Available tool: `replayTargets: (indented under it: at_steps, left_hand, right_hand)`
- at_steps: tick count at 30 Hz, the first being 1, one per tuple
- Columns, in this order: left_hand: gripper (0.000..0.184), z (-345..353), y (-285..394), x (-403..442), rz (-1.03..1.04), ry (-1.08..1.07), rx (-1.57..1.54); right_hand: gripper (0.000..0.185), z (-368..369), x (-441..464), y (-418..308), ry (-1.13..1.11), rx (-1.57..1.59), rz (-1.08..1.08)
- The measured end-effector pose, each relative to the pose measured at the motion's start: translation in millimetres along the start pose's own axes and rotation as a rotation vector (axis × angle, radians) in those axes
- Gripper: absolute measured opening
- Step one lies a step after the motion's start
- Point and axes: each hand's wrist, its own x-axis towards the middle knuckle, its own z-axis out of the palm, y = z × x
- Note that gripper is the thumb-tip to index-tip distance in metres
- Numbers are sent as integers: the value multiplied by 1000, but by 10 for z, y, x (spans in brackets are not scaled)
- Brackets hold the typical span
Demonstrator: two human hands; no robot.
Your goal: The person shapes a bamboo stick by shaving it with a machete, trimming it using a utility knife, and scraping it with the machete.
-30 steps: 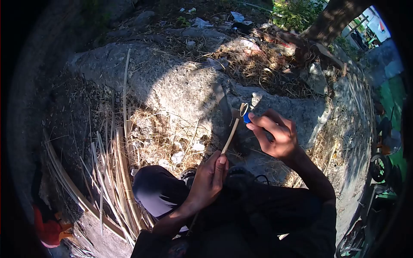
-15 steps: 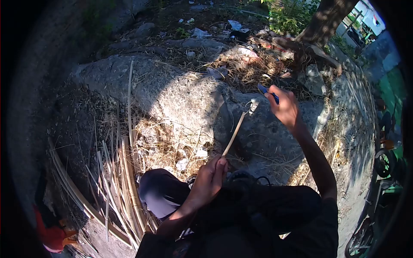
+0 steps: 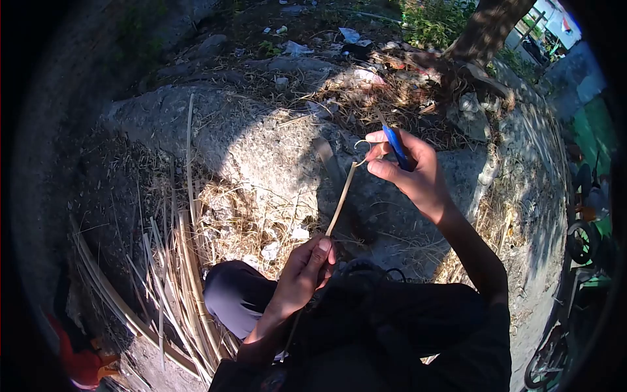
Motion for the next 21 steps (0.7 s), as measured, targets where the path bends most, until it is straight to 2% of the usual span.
replayTargets:
  at_steps: [2, 7, 9, 11, 14, 16, 18, 19, 21]
  left_hand:
    - [38, 12, -46, 10, 24, -2, -4]
    - [35, 68, 3, -13, 15, 35, 55]
    - [33, 48, -25, -13, 19, -19, 19]
    - [33, 81, -51, 9, 42, -19, 24]
    - [34, 87, -78, -13, 66, -17, 23]
    - [34, 73, -54, -42, 66, -22, 16]
    - [37, 38, 31, -104, -73, -18, -42]
    - [37, 27, 21, -100, -69, -12, -44]
    - [39, 16, -26, -88, 17, -66, -140]
  right_hand:
    - [45, 27, 0, 28, -12, 154, 32]
    - [38, 21, 13, -41, 58, 115, 122]
    - [35, -6, 45, -18, 54, 121, 147]
    - [31, -73, 96, 58, -29, 43, -75]
    - [29, -152, 173, 99, 57, -25, -181]
    - [25, -316, 267, 36, 291, -69, -67]
    - [21, -589, 381, 130, 358, -292, -137]
    - [21, -657, 379, 168, 352, -291, -141]
    - [27, -703, 360, 194, 230, -487, -113]
